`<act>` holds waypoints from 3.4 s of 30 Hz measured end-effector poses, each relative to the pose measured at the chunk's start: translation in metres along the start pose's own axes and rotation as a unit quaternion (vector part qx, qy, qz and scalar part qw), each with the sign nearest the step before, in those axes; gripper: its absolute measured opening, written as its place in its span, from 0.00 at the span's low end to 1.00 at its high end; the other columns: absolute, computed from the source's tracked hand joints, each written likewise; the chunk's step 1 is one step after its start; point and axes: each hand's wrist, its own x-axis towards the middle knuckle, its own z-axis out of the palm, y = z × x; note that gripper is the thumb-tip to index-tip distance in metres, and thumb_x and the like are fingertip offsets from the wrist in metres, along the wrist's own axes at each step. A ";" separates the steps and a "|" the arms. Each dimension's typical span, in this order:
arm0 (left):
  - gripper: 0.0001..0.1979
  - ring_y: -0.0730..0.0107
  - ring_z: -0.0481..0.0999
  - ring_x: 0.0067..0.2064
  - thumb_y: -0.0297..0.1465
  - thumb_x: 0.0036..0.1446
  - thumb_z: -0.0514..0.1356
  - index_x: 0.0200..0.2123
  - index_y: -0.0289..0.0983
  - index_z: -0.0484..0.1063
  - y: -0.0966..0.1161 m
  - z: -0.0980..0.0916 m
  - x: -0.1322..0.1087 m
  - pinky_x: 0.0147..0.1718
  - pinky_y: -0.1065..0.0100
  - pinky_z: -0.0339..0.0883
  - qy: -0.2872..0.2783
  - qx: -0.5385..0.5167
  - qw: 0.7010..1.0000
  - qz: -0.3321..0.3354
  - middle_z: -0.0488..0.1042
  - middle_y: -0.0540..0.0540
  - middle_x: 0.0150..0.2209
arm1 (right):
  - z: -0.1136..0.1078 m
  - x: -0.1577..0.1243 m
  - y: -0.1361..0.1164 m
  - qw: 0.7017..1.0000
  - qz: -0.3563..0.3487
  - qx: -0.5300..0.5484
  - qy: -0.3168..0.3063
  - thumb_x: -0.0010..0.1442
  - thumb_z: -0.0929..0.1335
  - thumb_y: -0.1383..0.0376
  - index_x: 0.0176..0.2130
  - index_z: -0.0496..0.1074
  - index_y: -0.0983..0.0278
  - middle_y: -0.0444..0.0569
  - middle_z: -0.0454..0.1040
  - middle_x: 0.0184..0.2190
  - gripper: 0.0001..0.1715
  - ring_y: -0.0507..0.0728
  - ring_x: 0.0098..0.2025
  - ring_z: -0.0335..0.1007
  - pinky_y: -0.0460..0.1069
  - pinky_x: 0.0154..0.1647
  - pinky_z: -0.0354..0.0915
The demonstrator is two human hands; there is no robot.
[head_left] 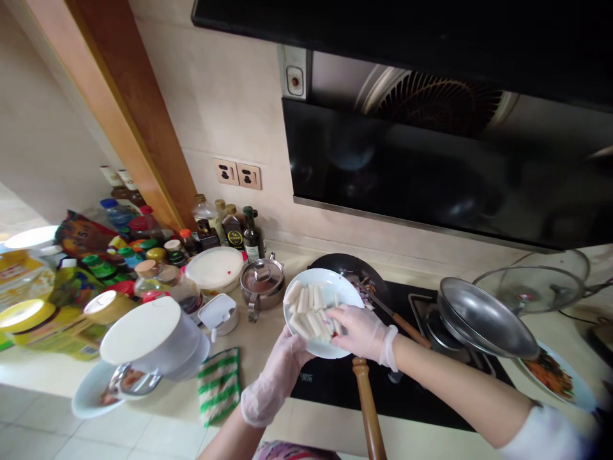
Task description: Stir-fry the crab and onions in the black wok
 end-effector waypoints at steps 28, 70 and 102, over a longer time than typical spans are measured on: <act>0.29 0.49 0.75 0.54 0.26 0.43 0.64 0.52 0.39 0.70 -0.014 -0.002 0.014 0.56 0.52 0.67 0.041 0.009 0.999 0.000 0.79 0.44 0.45 | 0.008 0.005 0.013 0.994 0.057 -0.042 -0.079 0.54 0.68 0.62 0.33 0.78 0.57 0.45 0.80 0.34 0.07 0.57 0.37 0.76 0.48 0.34 0.61; 0.34 0.48 0.70 0.59 0.23 0.42 0.61 0.57 0.41 0.69 -0.005 0.001 -0.011 0.57 0.55 0.66 0.030 0.007 0.999 -0.022 0.78 0.46 0.50 | 0.011 -0.001 -0.005 0.999 -0.002 0.021 -0.032 0.54 0.67 0.66 0.46 0.77 0.57 0.47 0.78 0.38 0.19 0.59 0.40 0.74 0.50 0.39 0.61; 0.39 0.56 0.81 0.39 0.25 0.36 0.69 0.57 0.46 0.69 -0.042 -0.161 -0.109 0.43 0.60 0.75 0.292 0.005 0.956 -0.015 0.82 0.52 0.36 | 0.017 -0.002 0.070 0.965 0.178 0.062 0.184 0.63 0.63 0.60 0.44 0.77 0.58 0.48 0.80 0.43 0.15 0.58 0.44 0.75 0.50 0.45 0.66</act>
